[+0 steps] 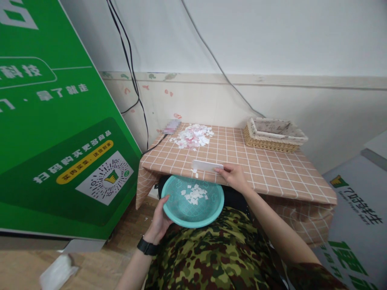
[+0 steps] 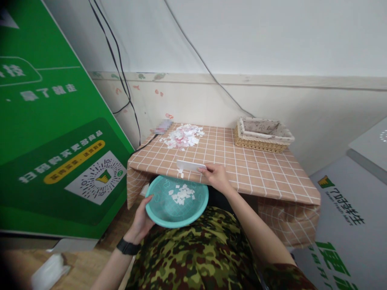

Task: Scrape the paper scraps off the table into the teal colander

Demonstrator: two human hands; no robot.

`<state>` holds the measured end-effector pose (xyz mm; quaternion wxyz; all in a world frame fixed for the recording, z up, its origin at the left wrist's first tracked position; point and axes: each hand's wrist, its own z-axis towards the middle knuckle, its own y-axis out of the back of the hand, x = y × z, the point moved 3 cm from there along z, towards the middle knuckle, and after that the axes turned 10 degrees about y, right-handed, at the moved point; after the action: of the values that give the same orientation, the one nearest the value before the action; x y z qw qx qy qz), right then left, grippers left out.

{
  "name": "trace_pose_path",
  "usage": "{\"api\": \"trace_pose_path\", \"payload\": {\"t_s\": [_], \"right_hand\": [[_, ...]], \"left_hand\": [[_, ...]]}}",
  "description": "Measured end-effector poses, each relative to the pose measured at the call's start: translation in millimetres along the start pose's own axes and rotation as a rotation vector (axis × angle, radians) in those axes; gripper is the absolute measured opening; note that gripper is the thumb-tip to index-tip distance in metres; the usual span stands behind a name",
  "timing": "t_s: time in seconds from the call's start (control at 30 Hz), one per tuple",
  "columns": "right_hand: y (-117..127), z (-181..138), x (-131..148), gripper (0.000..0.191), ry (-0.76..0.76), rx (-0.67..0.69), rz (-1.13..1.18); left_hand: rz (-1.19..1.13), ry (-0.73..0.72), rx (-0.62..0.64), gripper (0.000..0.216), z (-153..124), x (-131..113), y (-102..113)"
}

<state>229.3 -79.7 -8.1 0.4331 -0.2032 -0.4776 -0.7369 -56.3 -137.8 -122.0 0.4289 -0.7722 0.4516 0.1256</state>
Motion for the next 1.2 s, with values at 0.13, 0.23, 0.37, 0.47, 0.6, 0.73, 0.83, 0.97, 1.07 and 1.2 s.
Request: {"api": "trace_pose_path", "payload": {"t_s": [0.13,0.23,0.37,0.47,0.6,0.73,0.83,0.97,1.07,1.2], "right_hand": [[-2,-6,5,0.034,-0.004,0.093,0.082],[1,-5,0,0.034,-0.041,0.099,0.132],[13,17,-15,0.035,-0.044,-0.089,0.168],[20,47,-23,0.037,-0.011,-0.155,0.082],[18,90,-22,0.035,0.095,-0.082,-0.095],[6,118,-14,0.028,0.21,-0.019,-0.298],[-1,127,-12,0.026,0.197,0.004,-0.446],[0,130,-12,0.024,0.199,0.029,-0.486],[5,130,-12,0.024,0.202,0.024,-0.472],[10,126,-10,0.026,0.162,-0.029,-0.481]], "left_hand": [[-0.01,0.018,-0.004,0.044,-1,0,-2],[-0.009,0.011,0.0,0.044,-2,0,-3],[-0.004,-0.001,0.001,0.045,-2,0,-3],[-0.01,0.014,-0.024,0.046,-2,1,-2],[-0.012,0.018,-0.023,0.045,-3,1,-2],[-0.028,0.016,-0.018,0.044,-5,1,-2],[-0.056,0.021,-0.04,0.044,-5,1,-2],[-0.033,0.008,-0.036,0.045,-4,0,0],[-0.011,0.0,-0.029,0.045,-3,0,0],[-0.022,0.024,-0.034,0.047,-2,2,0]]}}
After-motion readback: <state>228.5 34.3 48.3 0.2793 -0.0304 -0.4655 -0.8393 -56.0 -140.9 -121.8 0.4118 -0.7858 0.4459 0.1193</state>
